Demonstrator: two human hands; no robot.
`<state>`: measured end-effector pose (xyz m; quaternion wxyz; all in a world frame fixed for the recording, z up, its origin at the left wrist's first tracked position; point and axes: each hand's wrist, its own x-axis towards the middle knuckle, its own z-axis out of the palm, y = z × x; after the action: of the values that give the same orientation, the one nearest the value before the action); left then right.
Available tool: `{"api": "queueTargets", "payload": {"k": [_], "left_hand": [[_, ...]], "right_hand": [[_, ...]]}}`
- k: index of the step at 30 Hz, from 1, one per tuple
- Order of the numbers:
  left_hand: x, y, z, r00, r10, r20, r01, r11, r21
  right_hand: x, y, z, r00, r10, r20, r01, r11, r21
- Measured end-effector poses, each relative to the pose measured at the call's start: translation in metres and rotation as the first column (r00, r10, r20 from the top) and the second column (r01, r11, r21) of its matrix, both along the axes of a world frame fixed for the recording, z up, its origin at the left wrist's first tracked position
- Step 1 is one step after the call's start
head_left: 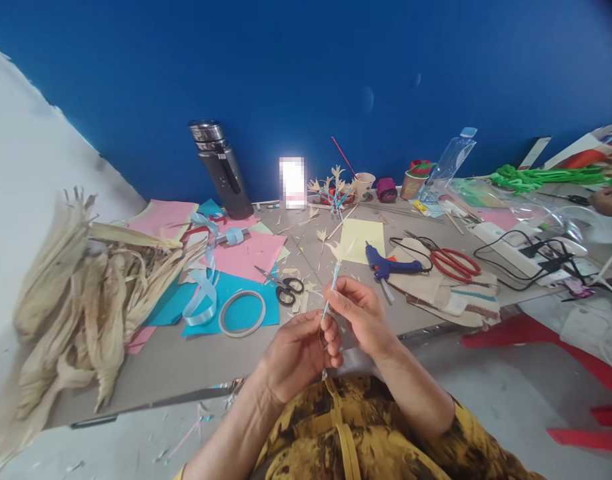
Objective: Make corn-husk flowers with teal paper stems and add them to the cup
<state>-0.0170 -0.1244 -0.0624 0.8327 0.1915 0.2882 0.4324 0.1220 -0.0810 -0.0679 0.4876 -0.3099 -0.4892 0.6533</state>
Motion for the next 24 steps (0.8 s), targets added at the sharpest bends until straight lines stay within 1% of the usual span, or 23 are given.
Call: {"api": "queueTargets", "payload": {"k": [2,3,5,6,8,9,11,14,15,17,18,19,20,22,24], "left_hand": [[0.000,-0.004,-0.009,0.993,-0.016,-0.119,0.020,0.999,0.032],[-0.001,-0.005,-0.013,0.978,0.004,-0.207,0.008,0.998,0.057],[-0.006,-0.006,-0.017,0.931,0.109,-0.350,-0.066,0.989,0.133],[-0.010,-0.006,-0.016,0.910,0.185,-0.371,-0.128,0.977,0.173],[-0.019,-0.005,-0.011,0.890,0.305,-0.337,-0.243,0.946,0.216],[-0.024,-0.005,-0.006,0.889,0.341,-0.305,-0.284,0.934,0.217],[-0.035,-0.005,0.002,0.889,0.368,-0.272,-0.322,0.925,0.202],[-0.053,-0.008,0.010,0.878,0.377,-0.294,-0.335,0.924,0.185],[-0.060,-0.011,0.012,0.870,0.385,-0.307,-0.345,0.921,0.179],[-0.076,-0.017,0.013,0.831,0.432,-0.350,-0.391,0.902,0.186],[-0.084,-0.021,0.013,0.797,0.451,-0.402,-0.407,0.893,0.193],[-0.094,-0.026,0.012,0.746,0.475,-0.467,-0.421,0.880,0.222],[-0.106,-0.031,0.010,0.670,0.506,-0.543,-0.431,0.861,0.270],[-0.134,-0.045,0.005,0.473,0.577,-0.666,-0.434,0.810,0.394],[-0.168,-0.066,-0.003,0.197,0.647,-0.737,-0.456,0.726,0.515]], "right_hand": [[0.002,0.004,-0.003,0.996,-0.083,-0.020,0.084,0.996,0.029],[0.003,0.006,-0.003,0.993,-0.118,-0.027,0.119,0.991,0.056],[0.005,0.011,-0.004,0.992,-0.121,-0.039,0.124,0.989,0.085],[0.005,0.012,-0.004,0.993,-0.104,-0.048,0.108,0.991,0.085],[0.005,0.015,-0.003,0.995,-0.073,-0.075,0.078,0.995,0.065],[0.004,0.015,-0.003,0.994,-0.063,-0.084,0.068,0.996,0.052],[0.004,0.016,-0.003,0.995,-0.055,-0.085,0.058,0.998,0.034],[0.007,0.020,-0.001,0.993,-0.069,-0.093,0.072,0.997,0.032],[0.010,0.022,0.000,0.989,-0.093,-0.116,0.097,0.995,0.028],[0.019,0.028,0.004,0.965,-0.174,-0.194,0.179,0.984,0.006],[0.024,0.031,0.007,0.945,-0.226,-0.236,0.229,0.973,-0.012],[0.030,0.035,0.010,0.923,-0.273,-0.270,0.276,0.961,-0.028],[0.035,0.038,0.013,0.902,-0.317,-0.292,0.320,0.947,-0.040],[0.048,0.045,0.018,0.865,-0.395,-0.309,0.402,0.915,-0.043],[0.060,0.051,0.023,0.828,-0.466,-0.313,0.483,0.875,-0.027]]}}
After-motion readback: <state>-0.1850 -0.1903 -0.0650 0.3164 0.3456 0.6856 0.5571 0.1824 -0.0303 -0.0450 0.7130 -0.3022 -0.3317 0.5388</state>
